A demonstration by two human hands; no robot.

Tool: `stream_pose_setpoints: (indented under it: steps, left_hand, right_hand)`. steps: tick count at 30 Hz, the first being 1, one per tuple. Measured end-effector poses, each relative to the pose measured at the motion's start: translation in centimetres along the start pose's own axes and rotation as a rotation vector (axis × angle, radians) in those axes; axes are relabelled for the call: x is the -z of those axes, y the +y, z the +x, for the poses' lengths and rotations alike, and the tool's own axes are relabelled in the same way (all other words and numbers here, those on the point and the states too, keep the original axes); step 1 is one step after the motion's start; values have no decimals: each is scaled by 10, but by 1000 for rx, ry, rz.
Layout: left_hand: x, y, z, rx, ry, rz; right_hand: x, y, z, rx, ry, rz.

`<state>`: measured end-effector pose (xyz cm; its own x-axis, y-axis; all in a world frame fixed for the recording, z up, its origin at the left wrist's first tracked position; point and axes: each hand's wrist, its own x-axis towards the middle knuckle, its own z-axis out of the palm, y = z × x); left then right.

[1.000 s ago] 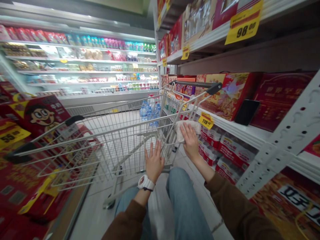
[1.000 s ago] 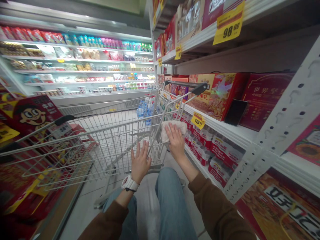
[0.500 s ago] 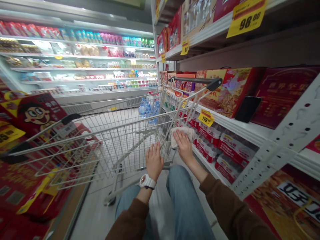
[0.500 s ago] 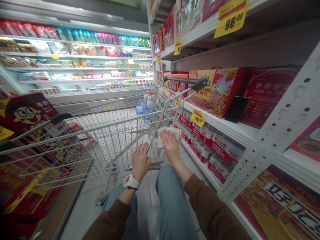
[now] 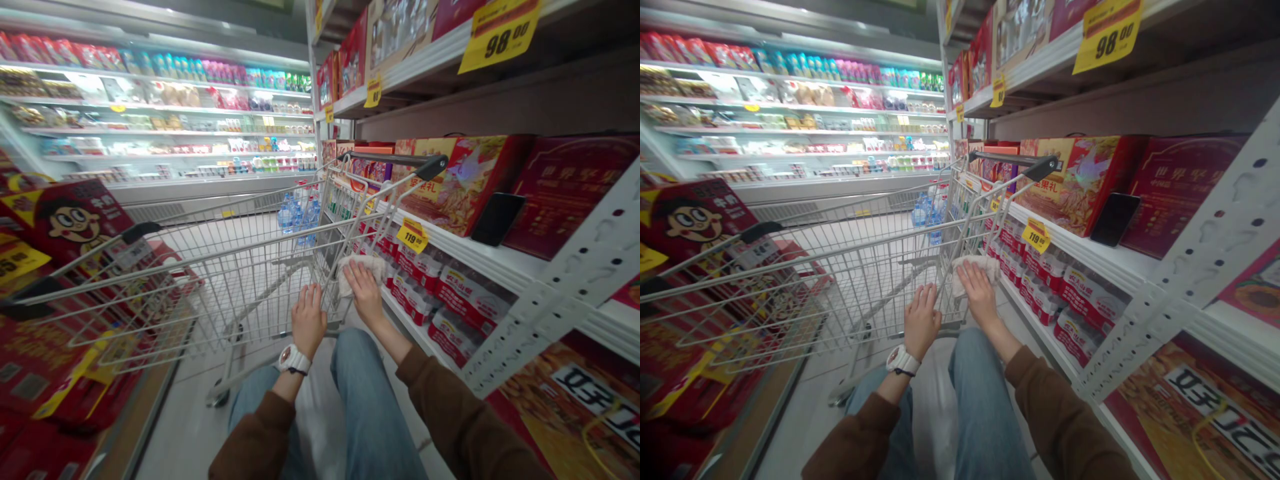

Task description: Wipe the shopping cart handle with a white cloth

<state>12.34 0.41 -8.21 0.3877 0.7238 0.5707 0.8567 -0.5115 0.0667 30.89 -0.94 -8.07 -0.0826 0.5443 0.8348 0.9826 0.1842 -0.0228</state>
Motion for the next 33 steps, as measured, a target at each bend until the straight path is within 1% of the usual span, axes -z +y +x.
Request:
stream_pose_setpoints:
  steps: [1,3,5,7,10,12,14,17,21,24,26,27,29,31,33]
  left_hand:
    - [0,0,1,2,-2,0]
    - [1,0,2,8,-4,-1]
    - [1,-1,2,5,-8,-1]
    - [1,-3,1,-7,-15,-6]
    - [1,-3,0,-7,-22,-18]
    - [0,-1,-1,14,-19,-30]
    - [0,1,-1,37,-14,-46]
    - [-1,3,-1,46,-13,-66]
    - [-1,3,-1,34,-15,-74]
    - [-2,3,0,35,-15,-68]
    - [-3,4,0,34,-14,-64]
    - [-3,5,1,34,-15,-62]
    - [-3,6,1,35,-20,-59]
    - [-1,8,0,36,-31,-61]
    - [0,9,-1,34,-37,-66]
  right_hand:
    - [-2,-3,-10,17,-34,11]
    - [0,-6,-21,62,-87,37]
    - [10,-4,-20,83,-94,59]
    - [23,3,-5,45,-33,55]
    - [38,18,25,-62,104,1]
    - [39,25,38,-88,147,-36]
    - [32,27,40,-77,146,-60]
    - [14,21,24,-76,109,-73]
    - [-6,6,-9,-92,43,-45]
    - [-7,-2,-28,-70,-33,2]
    - [1,-5,-32,-60,-78,46]
    - [7,-6,-29,-65,-80,70]
    - [22,-5,-17,-91,-29,104]
    - [34,-3,3,-121,61,110]
    - [40,1,24,-119,121,93]
